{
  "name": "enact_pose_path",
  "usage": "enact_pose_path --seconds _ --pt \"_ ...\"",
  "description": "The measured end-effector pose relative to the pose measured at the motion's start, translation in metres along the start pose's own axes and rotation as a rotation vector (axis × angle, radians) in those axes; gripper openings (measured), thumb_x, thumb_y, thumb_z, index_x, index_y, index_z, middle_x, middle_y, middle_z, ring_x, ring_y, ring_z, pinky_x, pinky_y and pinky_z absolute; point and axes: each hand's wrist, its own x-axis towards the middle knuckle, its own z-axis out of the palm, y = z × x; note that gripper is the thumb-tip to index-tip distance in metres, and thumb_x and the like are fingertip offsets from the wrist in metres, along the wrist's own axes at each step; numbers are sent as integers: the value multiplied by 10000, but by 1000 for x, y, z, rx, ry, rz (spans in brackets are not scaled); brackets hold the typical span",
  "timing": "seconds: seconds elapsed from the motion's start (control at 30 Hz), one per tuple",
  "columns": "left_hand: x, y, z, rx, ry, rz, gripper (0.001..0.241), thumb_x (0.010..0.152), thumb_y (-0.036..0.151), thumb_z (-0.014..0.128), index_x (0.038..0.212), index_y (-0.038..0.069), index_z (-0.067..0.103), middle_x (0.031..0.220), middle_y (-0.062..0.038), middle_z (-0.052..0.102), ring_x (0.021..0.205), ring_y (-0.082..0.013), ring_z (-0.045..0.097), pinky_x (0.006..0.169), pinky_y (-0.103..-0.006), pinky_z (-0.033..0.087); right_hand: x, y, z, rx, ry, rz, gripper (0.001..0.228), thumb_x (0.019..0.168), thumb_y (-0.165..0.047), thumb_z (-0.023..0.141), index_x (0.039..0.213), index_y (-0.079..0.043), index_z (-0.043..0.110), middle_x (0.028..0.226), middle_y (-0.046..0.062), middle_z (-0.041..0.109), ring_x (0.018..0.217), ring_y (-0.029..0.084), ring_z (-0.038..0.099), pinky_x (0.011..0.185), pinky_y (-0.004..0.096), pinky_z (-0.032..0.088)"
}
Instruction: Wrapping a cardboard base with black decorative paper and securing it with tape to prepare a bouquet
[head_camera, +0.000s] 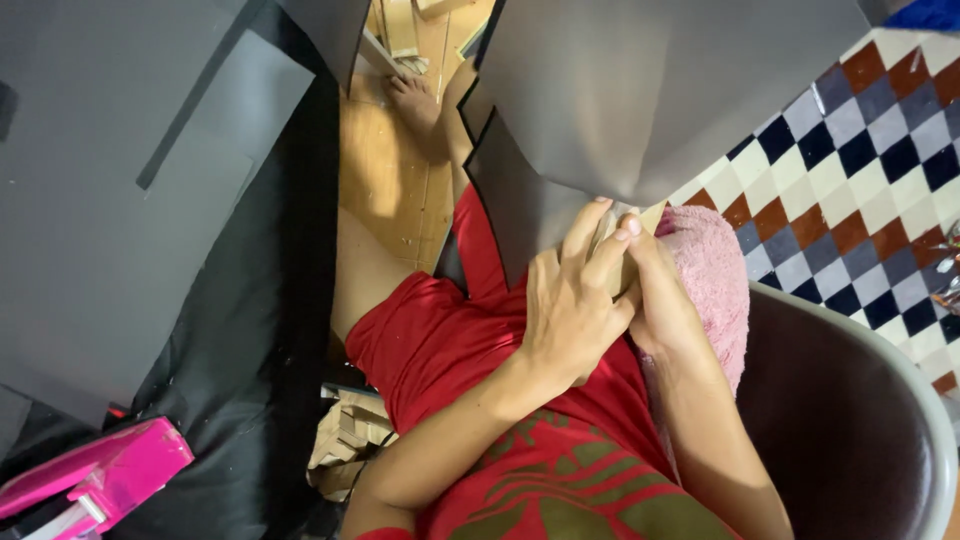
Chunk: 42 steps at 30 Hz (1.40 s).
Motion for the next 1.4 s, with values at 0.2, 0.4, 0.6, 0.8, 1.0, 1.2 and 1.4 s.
enact_pose_path --seconds 0.2,0.4,0.6,0.8,1.0,1.2,1.4 --pt "6 1 1 49 42 27 538 743 198 854 1211 198 589 1472 -73 536 707 -415 665 562 -514 521 21 21 -8 83 -34 17 378 962 -345 674 1080 14 692 940 185 683 886 346 739 557 498 593" --pt "3 -7 5 127 111 40 626 760 233 830 1280 270 483 1496 -39 516 703 -386 628 584 -494 507 34 31 -11 218 -31 36 397 925 -353 707 1120 -10 675 923 130 695 859 308 744 589 489 610" --pt "6 -8 -1 -3 84 62 694 808 224 819 1359 289 402 1473 -107 529 750 -417 660 618 -513 537 39 17 -11 298 -33 104 405 905 -411 701 1118 -66 684 975 103 719 930 286 734 659 442 618" --pt "23 0 -11 -120 -110 14 652 888 260 751 1437 198 406 1475 -153 532 931 -467 665 754 -557 541 39 -3 -6 315 33 158 406 879 -461 695 1069 -102 688 945 65 725 853 234 726 641 356 613" --pt "50 -5 -46 -250 -550 -253 682 891 462 666 1469 192 424 1511 -187 515 1186 -507 615 968 -586 517 28 -11 1 271 59 303 344 895 -461 671 1027 -147 621 907 44 689 798 212 691 625 353 586" --pt "121 20 -142 5 -646 -275 367 868 419 705 1178 229 658 1169 17 711 931 -226 715 804 -418 552 7 -25 10 240 86 438 294 912 -460 647 985 -191 553 870 22 652 744 190 656 608 351 558" --pt "198 -18 -88 192 -754 -175 920 846 744 497 1471 69 484 1497 -130 480 1370 -339 492 1037 -526 412 -1 -61 22 212 98 515 264 928 -459 623 943 -234 485 832 1 616 689 169 620 591 349 531"
